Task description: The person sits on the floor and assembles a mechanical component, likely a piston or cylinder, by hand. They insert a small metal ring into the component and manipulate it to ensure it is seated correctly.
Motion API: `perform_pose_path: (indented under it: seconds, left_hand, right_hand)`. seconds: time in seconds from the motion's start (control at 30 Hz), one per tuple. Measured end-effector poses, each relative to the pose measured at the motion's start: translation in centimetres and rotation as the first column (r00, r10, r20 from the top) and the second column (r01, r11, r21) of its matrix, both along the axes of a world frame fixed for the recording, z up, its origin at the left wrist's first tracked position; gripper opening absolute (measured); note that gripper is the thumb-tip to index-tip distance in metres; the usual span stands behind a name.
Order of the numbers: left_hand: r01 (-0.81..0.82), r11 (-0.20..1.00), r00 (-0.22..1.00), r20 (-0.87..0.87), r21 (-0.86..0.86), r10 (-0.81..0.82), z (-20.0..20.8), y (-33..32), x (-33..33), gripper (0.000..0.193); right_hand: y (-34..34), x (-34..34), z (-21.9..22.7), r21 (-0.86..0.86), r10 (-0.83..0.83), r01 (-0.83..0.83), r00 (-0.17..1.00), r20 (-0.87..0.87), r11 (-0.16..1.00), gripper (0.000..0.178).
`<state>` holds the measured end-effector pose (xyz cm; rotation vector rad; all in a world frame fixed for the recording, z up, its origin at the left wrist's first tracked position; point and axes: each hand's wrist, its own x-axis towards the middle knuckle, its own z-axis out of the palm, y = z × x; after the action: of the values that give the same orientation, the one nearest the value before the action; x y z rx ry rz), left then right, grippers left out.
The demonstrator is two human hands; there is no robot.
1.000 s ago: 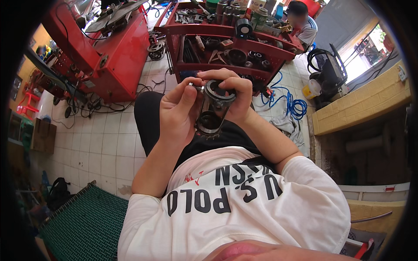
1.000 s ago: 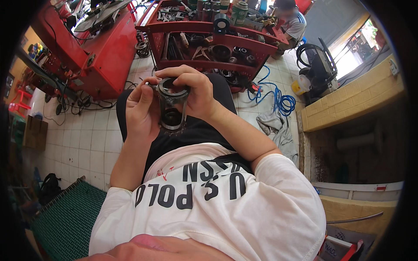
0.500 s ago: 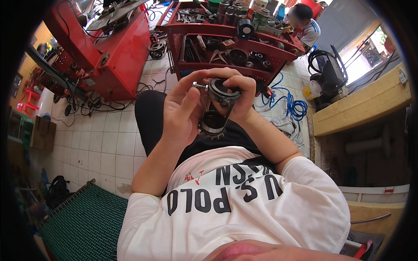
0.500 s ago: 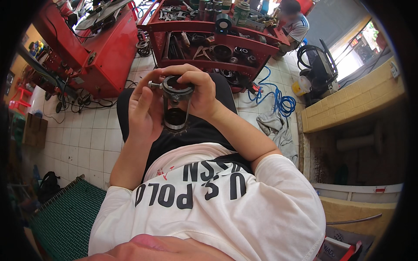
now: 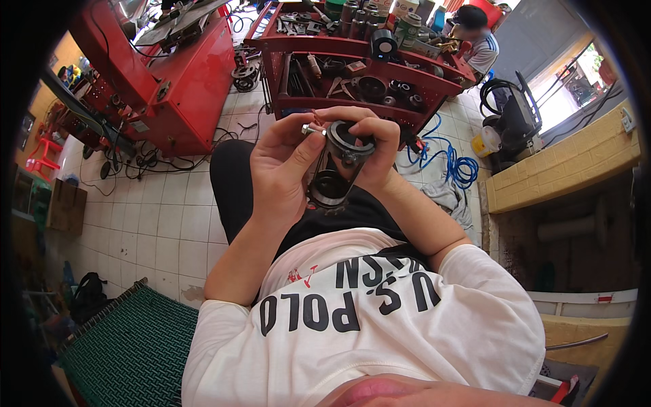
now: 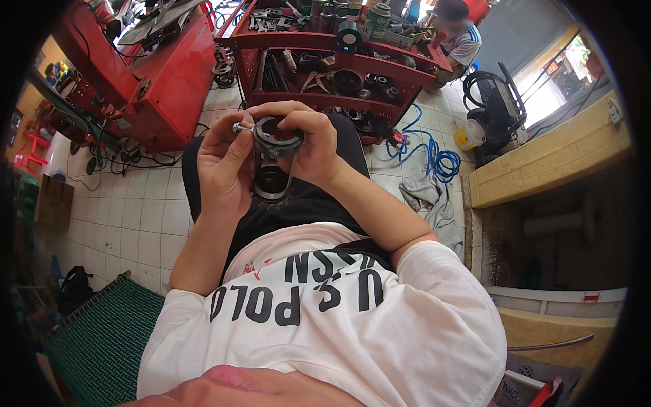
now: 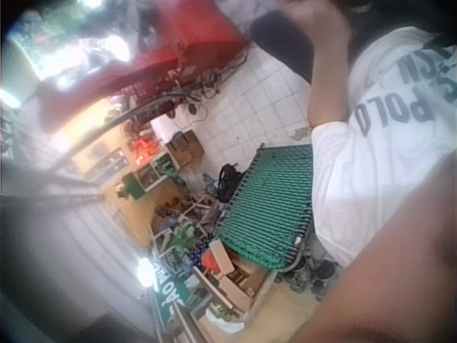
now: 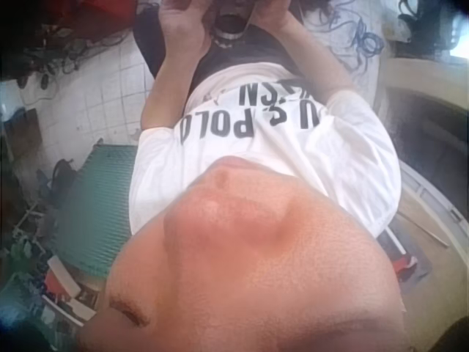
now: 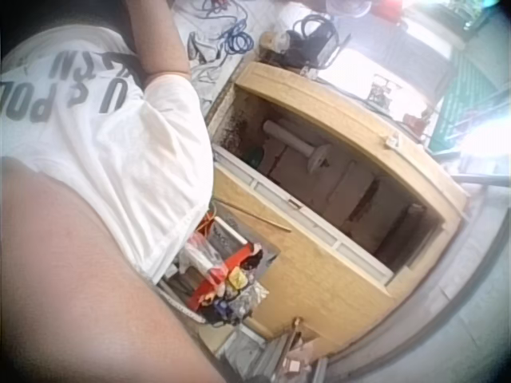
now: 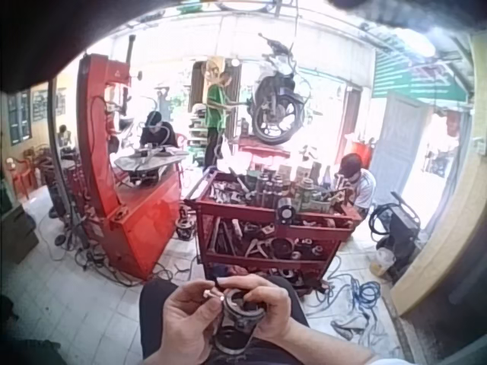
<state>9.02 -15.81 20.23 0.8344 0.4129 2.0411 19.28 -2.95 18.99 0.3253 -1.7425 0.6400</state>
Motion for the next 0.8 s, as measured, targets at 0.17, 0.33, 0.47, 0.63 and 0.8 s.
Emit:
perform_pose_path:
  seconds: [0.17, 0.33, 0.47, 0.63, 0.8]
  left_hand:
    - [0.042, 0.999, 0.999, -0.006, -0.014, -0.042, 0.3, -0.1, -0.5, 0.027]
    - [0.166, 0.985, 0.986, 0.013, -0.049, -0.166, 0.6, -0.1, -2.3, 0.027]
    - [0.114, 0.99, 0.99, -0.077, -0.08, -0.121, 0.5, 0.0, -2.9, 0.022]
    - [-0.058, 0.997, 0.984, -0.174, -0.054, 0.048, 0.7, 0.0, -2.1, 0.019]
    - [-0.186, 0.983, 0.958, -0.22, 0.004, 0.182, 0.0, 0.2, -1.5, 0.019]
  right_hand:
    - [0.2, 0.1, 0.4, 0.025, 0.026, -0.026, 1.0, -0.006, 0.999, 0.057]
    - [0.0, 0.0, 0.6, 0.02, 0.02, -0.02, 1.0, -0.011, 1.0, 0.06]
    - [-0.2, -0.1, 0.6, 0.03, 0.01, -0.009, 1.0, -0.012, 1.0, 0.062]
    - [-0.2, -0.3, -0.1, 0.004, 0.016, -0.016, 1.0, -0.011, 1.0, 0.067]
    - [-0.3, -0.6, -0.7, -0.068, 0.075, -0.077, 0.997, -0.02, 0.995, 0.059]
